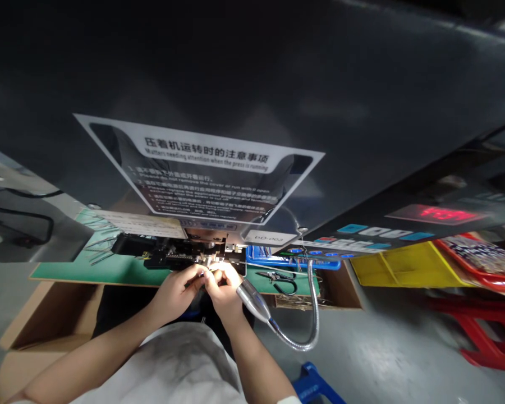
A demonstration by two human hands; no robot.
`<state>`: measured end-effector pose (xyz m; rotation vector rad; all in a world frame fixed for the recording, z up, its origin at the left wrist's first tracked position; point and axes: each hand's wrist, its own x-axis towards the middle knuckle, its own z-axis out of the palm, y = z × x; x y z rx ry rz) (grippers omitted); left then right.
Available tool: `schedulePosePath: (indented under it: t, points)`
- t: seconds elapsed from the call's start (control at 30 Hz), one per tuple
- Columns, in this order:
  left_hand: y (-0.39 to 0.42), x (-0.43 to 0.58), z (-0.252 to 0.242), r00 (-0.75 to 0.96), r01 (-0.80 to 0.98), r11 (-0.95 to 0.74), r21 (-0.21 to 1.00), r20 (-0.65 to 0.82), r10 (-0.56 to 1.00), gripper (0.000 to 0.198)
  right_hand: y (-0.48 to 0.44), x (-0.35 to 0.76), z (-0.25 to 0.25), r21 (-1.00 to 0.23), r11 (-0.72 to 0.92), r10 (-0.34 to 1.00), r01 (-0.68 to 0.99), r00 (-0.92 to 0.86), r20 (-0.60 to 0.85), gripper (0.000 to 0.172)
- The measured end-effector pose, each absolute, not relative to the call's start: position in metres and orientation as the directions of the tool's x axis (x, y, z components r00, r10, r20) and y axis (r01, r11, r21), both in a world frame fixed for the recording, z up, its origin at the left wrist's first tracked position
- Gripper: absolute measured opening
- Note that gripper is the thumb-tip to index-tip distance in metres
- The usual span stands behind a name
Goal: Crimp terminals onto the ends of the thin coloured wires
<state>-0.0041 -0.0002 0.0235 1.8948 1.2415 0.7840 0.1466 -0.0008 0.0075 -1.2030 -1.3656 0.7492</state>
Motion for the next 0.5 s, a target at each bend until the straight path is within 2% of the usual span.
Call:
schedulePosePath:
  t: [0.17, 0.33, 0.5]
  points:
    - [0.0007, -0.0038, 0.0227, 0.351, 0.527, -0.277, 0.803, 0.092, 0.932, 0.017, 0.0002, 0.1460, 0.0066, -0.932, 0.267, 0.942, 0.243, 0.140, 0.306, 0.010]
    - [0.0011, -0.0030, 0.0220, 0.356, 0.559, -0.279, 0.781, 0.078, 0.931, 0.022, 0.0021, 0.1470, 0.0099, -0.890, 0.360, 0.914, 0.280, 0.084, 0.396, 0.011]
    - [0.0012, -0.0029, 0.0238, 0.368, 0.565, -0.294, 0.771, 0.083, 0.926, 0.020, 0.0000, 0.1498, 0.0100, -0.875, 0.384, 0.905, 0.294, 0.068, 0.420, 0.011]
